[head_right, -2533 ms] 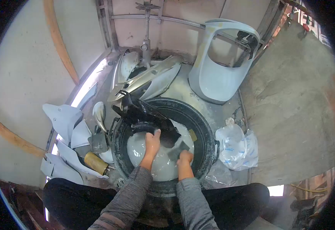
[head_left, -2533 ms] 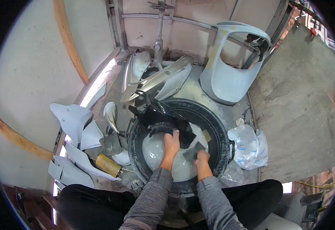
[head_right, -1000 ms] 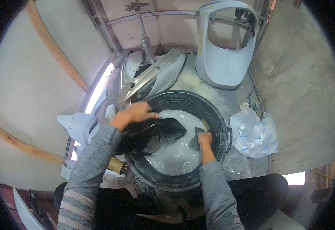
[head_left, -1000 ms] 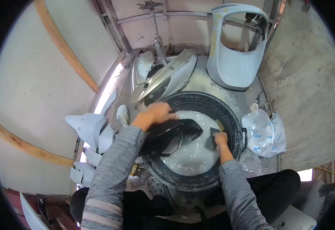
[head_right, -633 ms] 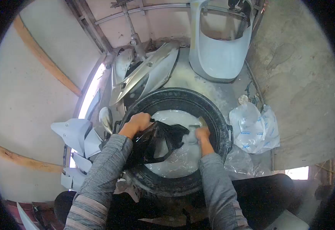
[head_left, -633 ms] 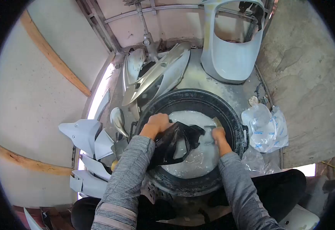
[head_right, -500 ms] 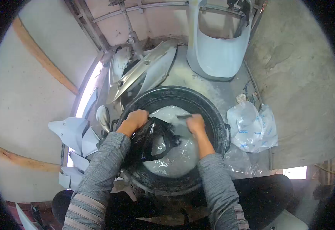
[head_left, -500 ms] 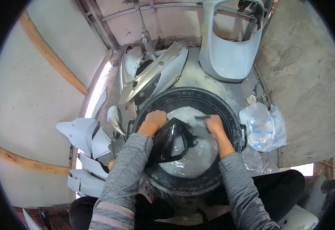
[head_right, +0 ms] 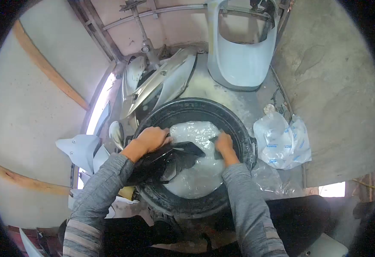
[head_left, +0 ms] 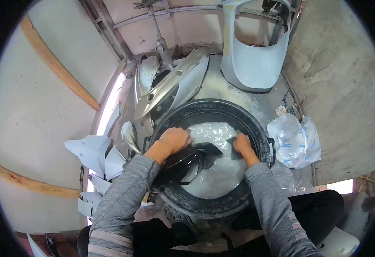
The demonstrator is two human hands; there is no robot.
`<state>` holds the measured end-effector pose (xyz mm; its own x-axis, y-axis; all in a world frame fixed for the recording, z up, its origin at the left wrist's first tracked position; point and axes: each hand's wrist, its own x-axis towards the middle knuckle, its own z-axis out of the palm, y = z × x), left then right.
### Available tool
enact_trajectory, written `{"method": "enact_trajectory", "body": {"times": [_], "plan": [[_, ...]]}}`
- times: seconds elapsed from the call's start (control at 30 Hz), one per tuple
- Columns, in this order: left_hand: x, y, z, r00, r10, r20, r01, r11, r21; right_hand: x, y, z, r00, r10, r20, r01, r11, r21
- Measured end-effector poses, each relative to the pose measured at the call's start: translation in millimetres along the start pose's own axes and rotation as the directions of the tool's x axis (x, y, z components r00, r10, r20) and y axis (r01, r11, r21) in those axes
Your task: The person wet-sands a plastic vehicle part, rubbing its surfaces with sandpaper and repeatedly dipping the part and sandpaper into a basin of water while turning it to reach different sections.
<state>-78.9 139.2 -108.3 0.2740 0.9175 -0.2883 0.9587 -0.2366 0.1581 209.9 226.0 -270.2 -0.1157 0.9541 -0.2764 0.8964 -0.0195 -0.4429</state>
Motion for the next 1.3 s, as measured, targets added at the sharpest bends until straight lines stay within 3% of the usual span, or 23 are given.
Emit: {"method": "enact_trajectory", "body": {"times": [0.07,0.2,0.27,0.33,0.4,0.43,0.5,0.6,0.63,0.7,0.77,0.8,0.87,0.9,0.97,1.0,1.07,1.1,1.17,1.23,1.3], "plan": [[2,-2,-3,0.999,0.019,0.039,-0.019,1.000,0.013,-4,14,11,0.977,0.200,0.067,-0.203,0.978,0.044],[8,-8,-4,0.995,0.027,0.100,-0.016,0.994,-0.109,3,-12,21,0.957,0.288,-0.043,-0.275,0.941,0.197],[15,-17,-3,0.991,0.049,0.121,-0.026,0.982,-0.185,5,-45,-17,0.988,0.059,0.141,-0.103,0.940,0.326],[20,-22,2,0.983,0.073,0.167,-0.027,0.965,-0.261,8,-70,-30,0.963,-0.188,0.194,0.044,0.818,0.574],[15,-20,3,0.983,0.091,0.162,-0.044,0.962,-0.270,-24,-123,-75,0.870,-0.429,0.242,0.333,0.875,0.353],[12,-18,1,0.984,0.100,0.150,-0.056,0.960,-0.275,-35,-139,-84,0.872,-0.427,0.240,0.333,0.875,0.350],[12,-14,-2,0.987,0.073,0.146,-0.040,0.975,-0.219,-46,-156,-92,0.748,-0.598,0.288,0.519,0.797,0.308],[6,-8,0,0.994,0.032,0.100,-0.020,0.992,-0.121,-35,-140,-84,0.749,-0.622,0.230,0.580,0.782,0.226],[4,-5,2,0.998,0.023,0.054,-0.019,0.997,-0.079,-29,-124,-72,0.830,-0.544,0.121,0.517,0.833,0.199],[1,-6,6,0.998,0.050,-0.026,-0.050,0.999,0.017,-15,-93,-56,0.960,-0.244,0.138,0.236,0.969,0.072],[-1,-8,4,0.996,0.064,-0.063,-0.061,0.997,0.052,-17,-61,-42,0.993,-0.081,0.090,0.082,0.996,-0.014],[-2,-9,0,0.992,0.076,-0.099,-0.067,0.994,0.092,-17,-42,-29,0.993,-0.080,0.090,0.082,0.997,-0.016],[-3,-9,-9,0.991,0.071,-0.110,-0.057,0.990,0.126,-14,-5,5,0.998,0.069,-0.013,-0.067,0.991,0.115],[-3,-10,-14,0.993,0.050,-0.103,-0.034,0.989,0.143,-10,8,19,0.997,0.070,-0.014,-0.068,0.991,0.118],[-3,-13,-19,0.993,0.016,-0.120,0.005,0.986,0.169,-4,26,36,0.997,0.062,0.041,-0.057,0.993,-0.104],[-2,-15,-19,0.993,0.017,-0.120,0.003,0.985,0.172,-4,22,35,0.997,0.063,0.040,-0.059,0.993,-0.102],[-1,-17,-18,0.987,-0.041,-0.154,0.067,0.983,0.169,-3,9,38,0.999,0.025,0.024,-0.032,0.919,0.394],[-2,-14,-20,0.984,-0.054,-0.171,0.084,0.982,0.170,-2,-16,24,0.992,0.095,0.083,-0.112,0.962,0.247],[4,-23,-13,0.982,-0.060,-0.182,0.087,0.986,0.143,-10,-57,-8,0.983,-0.010,0.182,-0.084,0.861,0.502],[6,-32,-6,0.978,-0.093,-0.189,0.111,0.990,0.089,-39,-104,-57,0.968,-0.214,0.133,0.115,0.845,0.522],[4,-35,-3,0.968,-0.137,-0.211,0.150,0.988,0.047,-51,-120,-72,0.959,-0.253,0.126,0.154,0.842,0.517]]}}
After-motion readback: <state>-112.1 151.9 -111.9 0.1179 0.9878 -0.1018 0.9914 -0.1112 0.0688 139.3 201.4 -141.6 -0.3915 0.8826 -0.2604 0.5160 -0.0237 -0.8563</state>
